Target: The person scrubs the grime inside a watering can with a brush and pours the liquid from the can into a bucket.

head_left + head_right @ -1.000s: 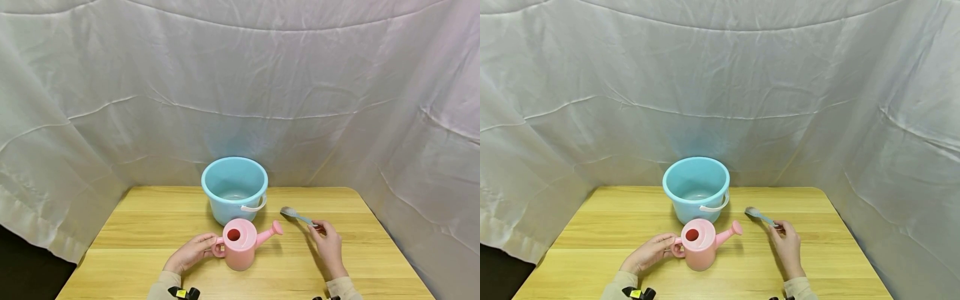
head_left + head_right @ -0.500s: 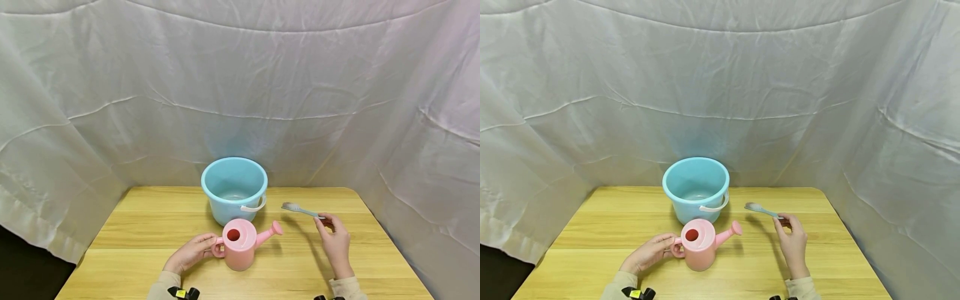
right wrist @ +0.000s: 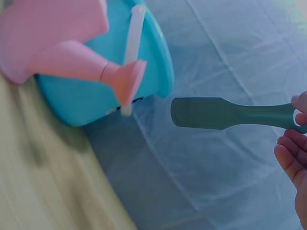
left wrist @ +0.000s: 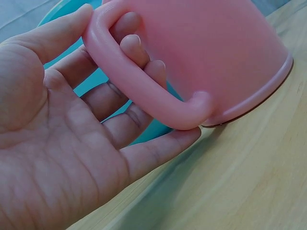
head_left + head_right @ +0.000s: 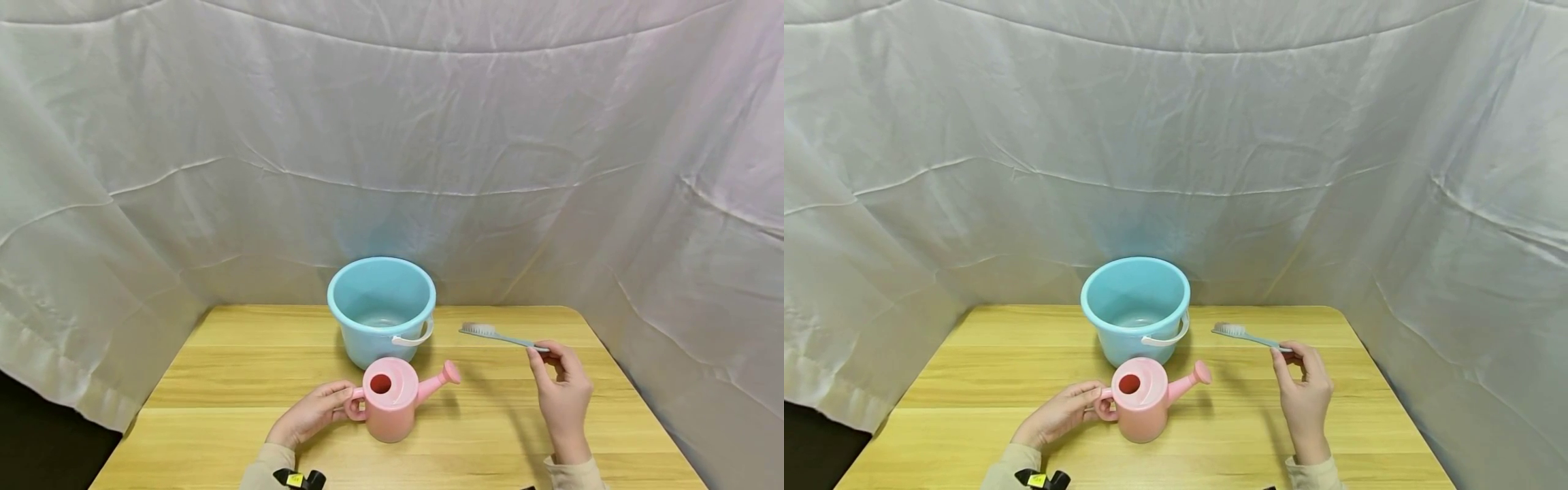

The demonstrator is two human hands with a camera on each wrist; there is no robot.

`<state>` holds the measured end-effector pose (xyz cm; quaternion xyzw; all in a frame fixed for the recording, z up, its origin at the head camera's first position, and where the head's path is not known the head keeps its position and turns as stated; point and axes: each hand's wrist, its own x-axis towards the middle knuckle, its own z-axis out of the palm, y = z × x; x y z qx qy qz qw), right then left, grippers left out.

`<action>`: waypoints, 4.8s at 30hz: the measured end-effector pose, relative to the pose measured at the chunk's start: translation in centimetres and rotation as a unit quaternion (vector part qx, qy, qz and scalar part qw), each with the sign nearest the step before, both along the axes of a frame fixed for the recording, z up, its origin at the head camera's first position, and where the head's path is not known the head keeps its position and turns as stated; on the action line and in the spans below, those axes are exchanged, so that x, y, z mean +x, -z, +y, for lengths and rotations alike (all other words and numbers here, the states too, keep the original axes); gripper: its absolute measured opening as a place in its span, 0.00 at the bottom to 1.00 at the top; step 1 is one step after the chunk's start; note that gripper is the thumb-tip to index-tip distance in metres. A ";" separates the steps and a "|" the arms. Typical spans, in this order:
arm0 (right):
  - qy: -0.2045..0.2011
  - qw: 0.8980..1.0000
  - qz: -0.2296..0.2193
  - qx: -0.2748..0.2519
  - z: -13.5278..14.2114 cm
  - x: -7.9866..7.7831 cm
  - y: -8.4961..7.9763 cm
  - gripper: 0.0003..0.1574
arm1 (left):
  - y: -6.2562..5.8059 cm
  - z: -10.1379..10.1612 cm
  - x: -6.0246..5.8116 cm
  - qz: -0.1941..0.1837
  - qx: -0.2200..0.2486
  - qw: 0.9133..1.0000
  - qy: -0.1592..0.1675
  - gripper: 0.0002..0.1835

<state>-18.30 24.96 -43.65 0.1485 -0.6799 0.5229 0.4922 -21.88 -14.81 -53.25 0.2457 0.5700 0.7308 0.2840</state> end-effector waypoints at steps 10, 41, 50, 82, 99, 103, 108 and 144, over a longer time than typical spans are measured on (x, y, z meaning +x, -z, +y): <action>-0.042 0.998 0.048 -0.001 -0.8 1.3 -1.5 0.10 | 0.2 -0.3 0.1 -0.002 0.013 1.000 0.006 0.13; -0.196 0.978 0.063 0.037 -8.5 2.4 -2.4 0.10 | 0.3 -0.1 0.0 0.000 0.000 1.000 0.002 0.12; -0.127 0.987 0.001 0.094 -10.0 2.2 -2.4 0.19 | 0.4 -0.1 -0.1 -0.004 -0.001 1.000 0.001 0.13; -0.107 0.976 -0.043 0.182 -14.4 1.1 -3.7 0.10 | 0.5 -0.1 -0.1 -0.005 0.014 1.000 0.010 0.12; -0.152 0.960 -0.095 0.213 -17.8 0.4 -6.0 0.12 | 0.6 0.0 -0.3 -0.003 0.004 1.000 0.008 0.12; -0.151 0.956 -0.122 0.220 -18.2 0.3 -6.5 0.14 | 0.7 -0.1 -0.3 -0.002 0.003 1.000 0.007 0.13; -0.136 0.956 -0.122 0.228 -18.6 0.3 -6.9 0.10 | 0.7 -0.1 -0.3 0.002 0.005 1.000 0.007 0.13; -0.109 0.919 -0.267 0.270 -18.2 -0.4 -3.3 0.08 | 0.4 0.0 -0.2 -0.011 0.001 1.000 0.003 0.12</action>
